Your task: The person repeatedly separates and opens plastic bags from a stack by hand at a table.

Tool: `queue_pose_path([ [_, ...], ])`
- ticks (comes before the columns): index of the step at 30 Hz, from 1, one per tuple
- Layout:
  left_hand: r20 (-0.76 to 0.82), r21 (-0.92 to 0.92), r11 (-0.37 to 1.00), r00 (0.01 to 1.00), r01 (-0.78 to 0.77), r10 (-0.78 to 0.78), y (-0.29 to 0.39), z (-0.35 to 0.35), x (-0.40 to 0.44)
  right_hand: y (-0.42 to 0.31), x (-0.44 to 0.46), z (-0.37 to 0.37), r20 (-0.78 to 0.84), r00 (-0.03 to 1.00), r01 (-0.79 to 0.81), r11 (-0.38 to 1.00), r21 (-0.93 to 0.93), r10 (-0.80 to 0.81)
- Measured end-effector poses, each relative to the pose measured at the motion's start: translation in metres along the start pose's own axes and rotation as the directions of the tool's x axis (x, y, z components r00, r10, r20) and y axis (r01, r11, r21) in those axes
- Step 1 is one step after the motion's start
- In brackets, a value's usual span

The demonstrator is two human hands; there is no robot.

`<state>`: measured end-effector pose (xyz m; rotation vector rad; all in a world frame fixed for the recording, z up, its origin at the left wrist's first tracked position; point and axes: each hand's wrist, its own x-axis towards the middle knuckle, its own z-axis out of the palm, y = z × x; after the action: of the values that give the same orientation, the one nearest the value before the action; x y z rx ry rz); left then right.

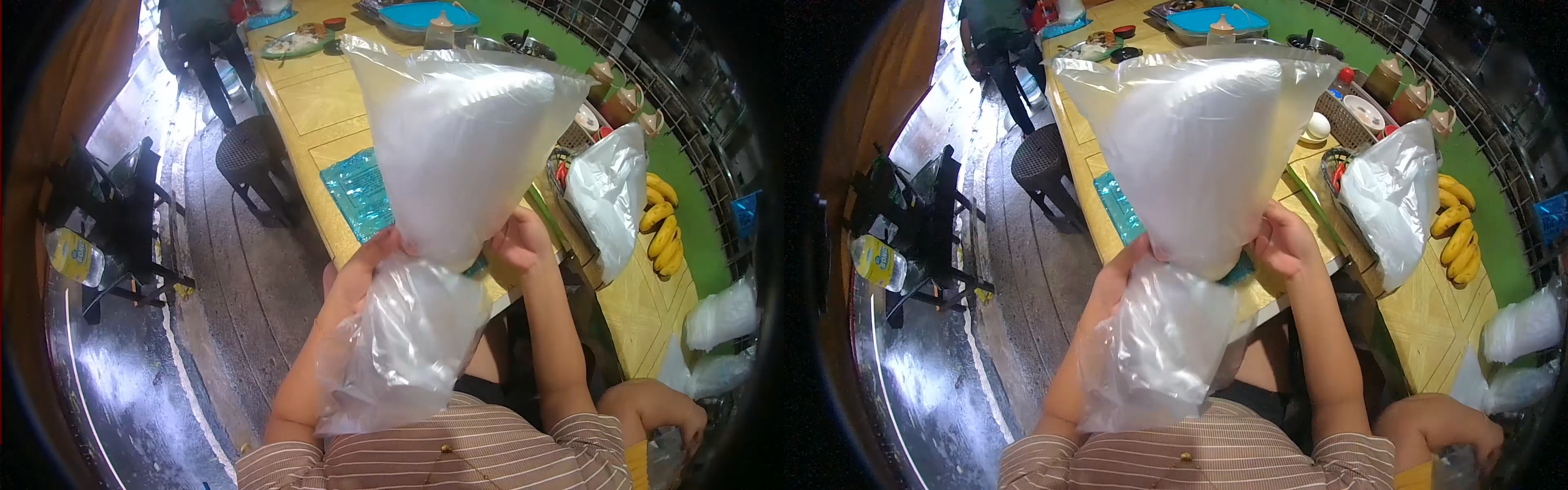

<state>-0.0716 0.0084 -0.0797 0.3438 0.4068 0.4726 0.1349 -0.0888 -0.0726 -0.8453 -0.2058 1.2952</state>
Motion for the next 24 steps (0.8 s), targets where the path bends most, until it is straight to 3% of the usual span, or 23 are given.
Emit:
queue_pose_path([
  [1, -0.006, -0.002, 1.000, 1.000, 0.005, -0.005, -0.001, -0.001, -0.001, 0.003, -0.006, 0.001, 0.055, 0.997, 0.057, 0.998, -0.008, -0.057],
  [3, 0.228, 0.455, 0.888, 0.973, -0.069, -0.042, -0.002, -0.005, -0.004, 0.009, -0.016, 0.004, 0.103, 0.989, 0.109, 0.994, -0.010, -0.107],
  [4, 0.222, 0.454, 0.889, 0.974, -0.062, -0.045, -0.005, -0.005, -0.003, 0.012, -0.020, 0.005, 0.127, 0.987, 0.110, 0.992, -0.055, -0.102],
  [6, 0.218, 0.660, 0.729, 0.975, -0.183, 0.047, -0.011, -0.005, 0.001, 0.019, -0.018, -0.003, 0.143, 0.985, 0.107, 0.990, -0.095, -0.093],
  [8, 0.138, 0.688, 0.711, 0.988, -0.146, 0.069, -0.015, -0.010, 0.005, 0.028, -0.006, -0.017, 0.063, 0.970, 0.243, 0.924, -0.295, -0.235],
  [9, 0.112, 0.700, 0.700, 0.990, -0.142, 0.089, -0.013, -0.010, 0.005, 0.033, -0.006, -0.013, -0.027, 0.949, 0.286, 0.892, -0.349, -0.314],
  [10, 0.088, 0.713, 0.686, 0.990, -0.141, 0.112, -0.012, -0.010, 0.003, 0.037, -0.006, -0.012, -0.036, 0.950, 0.279, 0.898, -0.341, -0.309],
  [11, 0.081, 0.718, 0.684, 0.991, -0.133, 0.108, -0.012, -0.009, 0.000, 0.039, -0.006, -0.011, -0.052, 0.908, 0.367, 0.851, -0.376, -0.415],
  [13, 0.051, 0.856, 0.478, 0.953, -0.196, 0.299, -0.012, -0.006, -0.008, 0.042, -0.010, -0.003, -0.130, 0.798, 0.478, 0.750, -0.457, -0.588],
  [14, 0.044, 0.859, 0.475, 0.953, -0.188, 0.298, -0.011, -0.004, -0.013, 0.040, -0.017, 0.003, -0.134, 0.802, 0.474, 0.756, -0.452, -0.583],
  [16, 0.133, 0.855, 0.417, 0.906, -0.309, 0.401, -0.010, 0.003, -0.025, 0.039, -0.040, 0.015, -0.047, 0.691, 0.528, 0.548, -0.649, -0.721],
  [18, 0.117, 0.838, 0.481, 0.945, -0.259, 0.305, -0.004, 0.018, -0.043, 0.042, -0.065, 0.036, -0.065, 0.745, 0.488, 0.609, -0.625, -0.664],
  [20, 0.104, 0.819, 0.539, 0.974, -0.197, 0.199, -0.001, 0.030, -0.053, 0.049, -0.083, 0.047, 0.223, 0.889, 0.433, 0.576, -0.693, -0.401],
  [22, 0.315, 0.805, 0.446, 0.919, -0.392, 0.238, -0.001, 0.037, -0.058, 0.062, -0.090, 0.056, 0.261, 0.889, 0.450, 0.616, -0.647, -0.375],
  [24, 0.361, 0.802, 0.413, 0.901, -0.432, 0.241, 0.000, 0.043, -0.058, 0.064, -0.093, 0.057, 0.310, 0.885, 0.466, 0.649, -0.601, -0.348],
])
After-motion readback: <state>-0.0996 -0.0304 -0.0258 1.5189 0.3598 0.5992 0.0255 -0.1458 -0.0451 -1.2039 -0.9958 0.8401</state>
